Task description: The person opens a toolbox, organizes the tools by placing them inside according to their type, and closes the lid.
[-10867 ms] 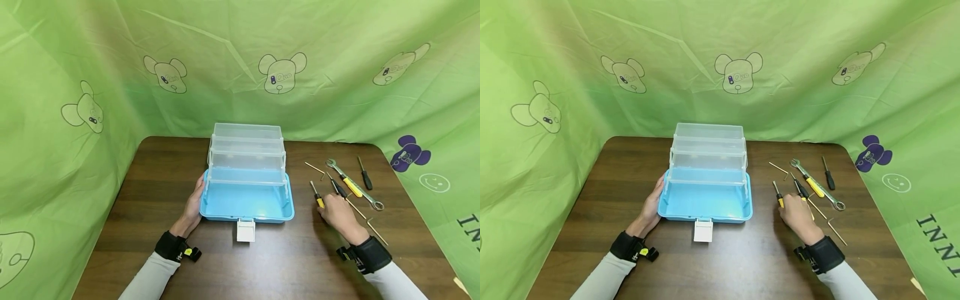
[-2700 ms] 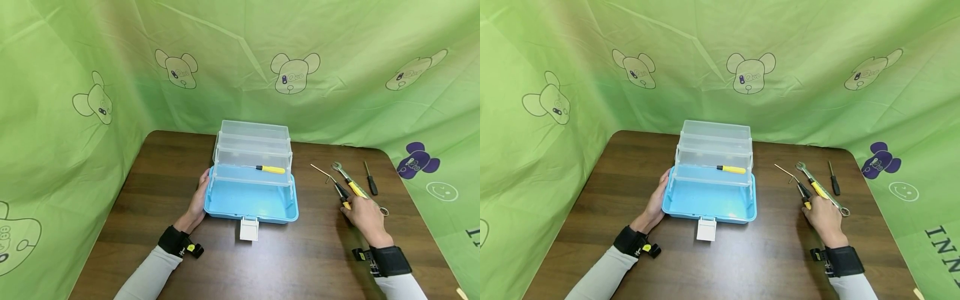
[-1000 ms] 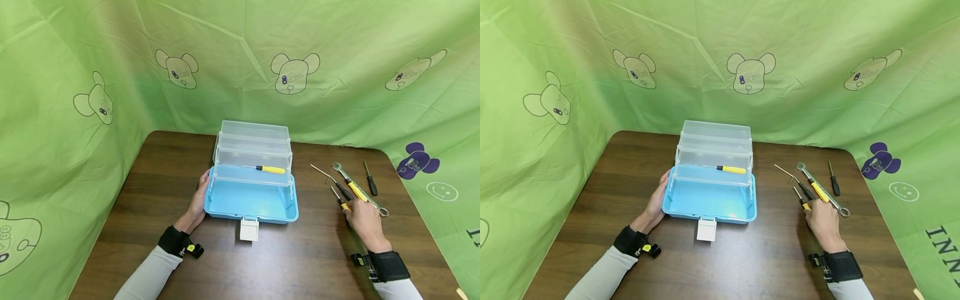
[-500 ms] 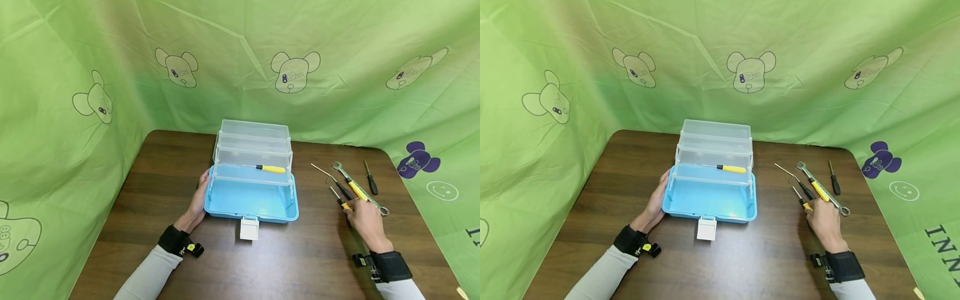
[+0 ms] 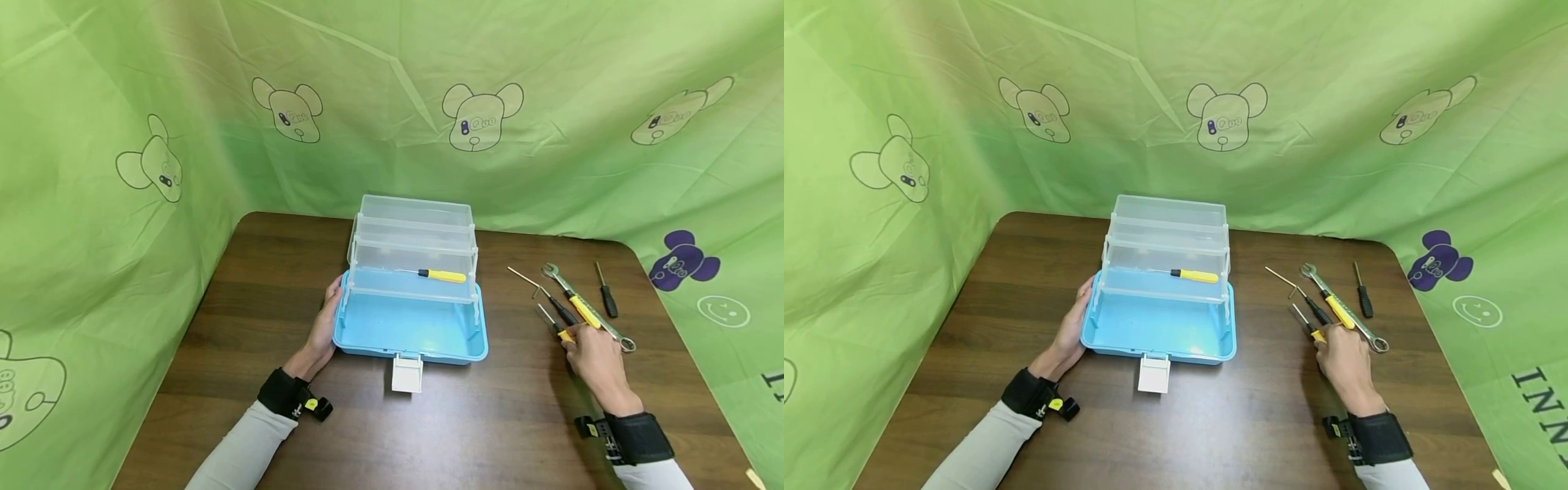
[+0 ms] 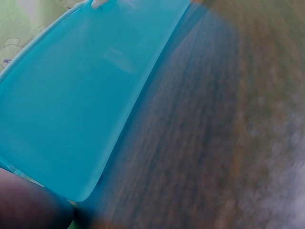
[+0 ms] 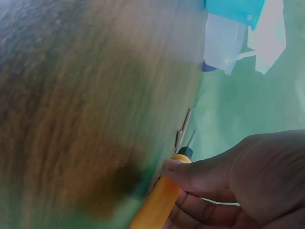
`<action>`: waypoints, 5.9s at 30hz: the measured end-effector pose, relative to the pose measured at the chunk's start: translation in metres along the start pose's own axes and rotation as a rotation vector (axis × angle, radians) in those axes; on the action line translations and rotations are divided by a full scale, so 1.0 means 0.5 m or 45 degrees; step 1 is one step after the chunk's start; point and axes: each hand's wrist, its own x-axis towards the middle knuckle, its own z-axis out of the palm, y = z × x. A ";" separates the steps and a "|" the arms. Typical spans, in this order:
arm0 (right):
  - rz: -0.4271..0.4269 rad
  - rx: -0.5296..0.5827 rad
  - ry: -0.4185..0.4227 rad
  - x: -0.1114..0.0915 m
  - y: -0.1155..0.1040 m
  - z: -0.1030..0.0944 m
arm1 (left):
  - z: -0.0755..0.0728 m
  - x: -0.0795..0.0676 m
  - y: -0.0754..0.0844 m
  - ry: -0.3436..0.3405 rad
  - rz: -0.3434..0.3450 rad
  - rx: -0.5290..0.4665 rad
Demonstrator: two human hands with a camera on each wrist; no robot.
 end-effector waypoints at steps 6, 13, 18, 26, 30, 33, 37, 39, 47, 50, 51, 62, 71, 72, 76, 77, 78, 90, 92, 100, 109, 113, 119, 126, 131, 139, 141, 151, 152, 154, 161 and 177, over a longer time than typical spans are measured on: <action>-0.002 -0.002 0.012 -0.001 -0.010 -0.009 | 0.000 0.001 0.001 -0.004 0.005 0.002; -0.068 -0.015 0.075 0.003 -0.028 -0.025 | 0.000 0.002 -0.001 -0.007 0.007 -0.020; -0.102 -0.016 0.090 0.005 -0.047 -0.039 | -0.001 0.002 -0.002 -0.010 0.013 -0.025; -0.169 -0.024 0.128 0.011 -0.075 -0.064 | 0.000 0.002 -0.002 -0.014 0.017 -0.026; -0.224 -0.036 0.185 0.015 -0.093 -0.079 | 0.000 0.002 -0.001 -0.009 0.013 -0.023; -0.268 -0.040 0.205 0.017 -0.107 -0.091 | 0.000 0.003 -0.002 -0.009 0.012 -0.021; -0.317 -0.035 0.207 0.019 -0.127 -0.105 | -0.001 0.002 -0.003 -0.010 0.010 -0.011; -0.337 -0.034 0.208 0.021 -0.136 -0.112 | -0.001 0.001 -0.004 -0.011 0.011 -0.004; -0.396 -0.023 0.210 0.033 -0.173 -0.129 | 0.000 -0.001 -0.002 -0.020 0.018 0.001; -0.410 -0.023 0.202 0.039 -0.185 -0.135 | 0.000 0.000 -0.002 -0.018 0.013 0.009; -0.416 -0.025 0.200 0.042 -0.188 -0.137 | -0.001 0.001 -0.003 -0.017 0.012 0.011; -0.544 -0.034 0.226 0.073 -0.223 -0.157 | 0.002 0.001 -0.001 0.010 -0.007 -0.010; -0.609 -0.022 0.118 0.101 -0.263 -0.164 | 0.002 -0.001 -0.006 0.012 -0.022 0.012; -0.621 -0.014 0.116 0.103 -0.267 -0.163 | 0.002 -0.001 -0.006 0.012 -0.023 0.012; -0.657 0.014 0.095 0.113 -0.287 -0.157 | 0.000 -0.002 -0.006 0.014 -0.029 0.016; -0.658 0.018 0.089 0.116 -0.292 -0.155 | 0.001 -0.002 -0.006 0.016 -0.030 0.013; -0.653 0.023 0.081 0.118 -0.297 -0.153 | 0.001 -0.001 -0.005 0.015 -0.029 0.009; -0.735 0.075 -0.013 0.159 -0.336 -0.129 | 0.004 -0.001 -0.001 0.015 -0.011 -0.008; -0.755 0.083 -0.015 0.165 -0.341 -0.124 | 0.004 -0.001 -0.001 0.014 -0.013 -0.010; -0.824 0.048 -0.053 0.189 -0.360 -0.092 | 0.001 -0.003 -0.004 0.020 -0.023 0.007; -0.869 0.045 -0.086 0.206 -0.374 -0.067 | 0.000 -0.002 -0.005 0.007 -0.022 0.015; -0.865 0.063 -0.117 0.210 -0.380 -0.061 | 0.001 -0.002 -0.004 0.004 -0.016 0.015; -0.888 0.107 -0.151 0.219 -0.387 -0.048 | -0.001 -0.001 -0.005 -0.001 -0.002 0.011; -0.879 0.113 -0.218 0.223 -0.387 -0.034 | 0.000 0.001 -0.006 -0.009 0.000 0.013; -0.873 0.112 -0.240 0.223 -0.388 -0.024 | 0.000 0.001 -0.005 -0.005 -0.002 0.008; -0.867 0.078 -0.255 0.224 -0.391 -0.015 | -0.002 -0.002 -0.004 -0.003 -0.015 0.017; -0.862 0.073 -0.254 0.225 -0.392 -0.012 | -0.002 -0.003 -0.004 -0.001 -0.012 0.015; -0.841 0.064 -0.240 0.225 -0.389 -0.002 | 0.000 -0.003 -0.003 0.004 -0.020 0.000; -0.840 0.064 -0.235 0.225 -0.389 -0.001 | 0.001 -0.002 -0.003 0.006 -0.021 -0.001; -0.836 0.064 -0.224 0.225 -0.389 0.000 | 0.002 -0.001 -0.002 0.012 -0.019 0.003; -0.837 0.040 -0.179 0.227 -0.393 0.006 | 0.003 -0.001 -0.001 0.012 -0.018 0.008; -0.816 0.009 -0.109 0.228 -0.389 0.012 | 0.002 0.003 0.001 0.006 -0.006 0.008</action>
